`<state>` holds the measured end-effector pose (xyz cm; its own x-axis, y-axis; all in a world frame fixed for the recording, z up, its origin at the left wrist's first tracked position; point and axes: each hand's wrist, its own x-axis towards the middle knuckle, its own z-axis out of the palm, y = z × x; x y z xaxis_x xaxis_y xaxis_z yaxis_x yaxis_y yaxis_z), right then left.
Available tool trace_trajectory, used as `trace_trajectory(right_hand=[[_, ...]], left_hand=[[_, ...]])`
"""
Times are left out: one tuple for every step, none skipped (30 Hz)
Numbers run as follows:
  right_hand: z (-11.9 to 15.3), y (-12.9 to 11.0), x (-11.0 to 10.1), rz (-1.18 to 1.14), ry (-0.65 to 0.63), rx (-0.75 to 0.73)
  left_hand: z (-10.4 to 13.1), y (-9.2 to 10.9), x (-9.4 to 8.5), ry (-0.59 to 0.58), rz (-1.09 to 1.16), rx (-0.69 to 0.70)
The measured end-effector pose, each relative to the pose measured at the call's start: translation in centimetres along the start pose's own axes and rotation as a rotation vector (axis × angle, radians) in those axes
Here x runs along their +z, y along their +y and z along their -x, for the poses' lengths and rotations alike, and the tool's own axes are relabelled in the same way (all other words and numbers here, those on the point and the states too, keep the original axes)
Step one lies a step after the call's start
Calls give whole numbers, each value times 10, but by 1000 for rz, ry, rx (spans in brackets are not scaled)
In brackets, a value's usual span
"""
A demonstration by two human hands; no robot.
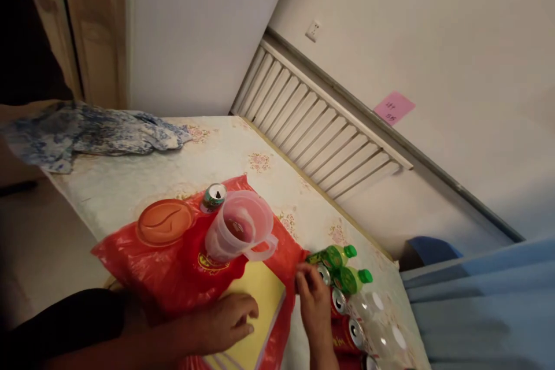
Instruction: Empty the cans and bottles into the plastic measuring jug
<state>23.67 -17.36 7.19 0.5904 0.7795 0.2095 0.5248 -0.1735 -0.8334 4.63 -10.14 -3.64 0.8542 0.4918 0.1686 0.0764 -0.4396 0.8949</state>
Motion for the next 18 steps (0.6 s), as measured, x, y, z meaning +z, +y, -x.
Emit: trace_trajectory(right_hand=[[-18, -14, 6, -7, -2, -26], [-35, -26, 13, 2, -43, -48], [-51, -36, 20, -2, -55, -76], [-65, -44, 28, -13, -86, -95], [-77, -50, 36, -33, -112, -104], [-87, -53, 43, -64, -130, -104], [-95, -55, 49, -99, -145, -99], [-100, -55, 55, -131, -150, -89], [-103, -55, 60, -154, -150, -75], [-105, -53, 64, -165, -146, -60], [-105, -51, 67, -167, -140, -45], [-104, -48, 69, -165, -136, -27], [-103, -45, 70, -165, -137, -7], [-101, -41, 71, -171, -137, 16], [-100, -36, 72, -185, -134, 41], [-98, -30, 72, -205, -123, 68], [-95, -22, 73, -231, -102, 96], [-91, -13, 74, -258, -73, 124]], left_hand=[[1, 0, -3, -66, 37, -15], [0, 0, -7, -179, 62, -27], [-1, -1, -13, -333, 75, -40], [-2, -2, -21, -522, 81, -36], [-2, -3, -31, -724, 88, -7], [-2, -4, -44, -926, 100, 2], [-1, -4, -58, -999, 178, -39], [1, -3, -74, -978, 258, -106], [5, -2, -91, -983, 339, -168], [9, 0, -108, -920, 414, -193], [13, 3, -125, -896, 483, -187], [18, 5, -142, -843, 540, -162], [22, 6, -157, -797, 590, -154], [25, 7, -170, -703, 613, -140], [27, 6, -182, -554, 609, -117], [27, 3, -191, -445, 600, -99], [26, -1, -197, -307, 597, -83], [23, -6, -201, -135, 595, -72]])
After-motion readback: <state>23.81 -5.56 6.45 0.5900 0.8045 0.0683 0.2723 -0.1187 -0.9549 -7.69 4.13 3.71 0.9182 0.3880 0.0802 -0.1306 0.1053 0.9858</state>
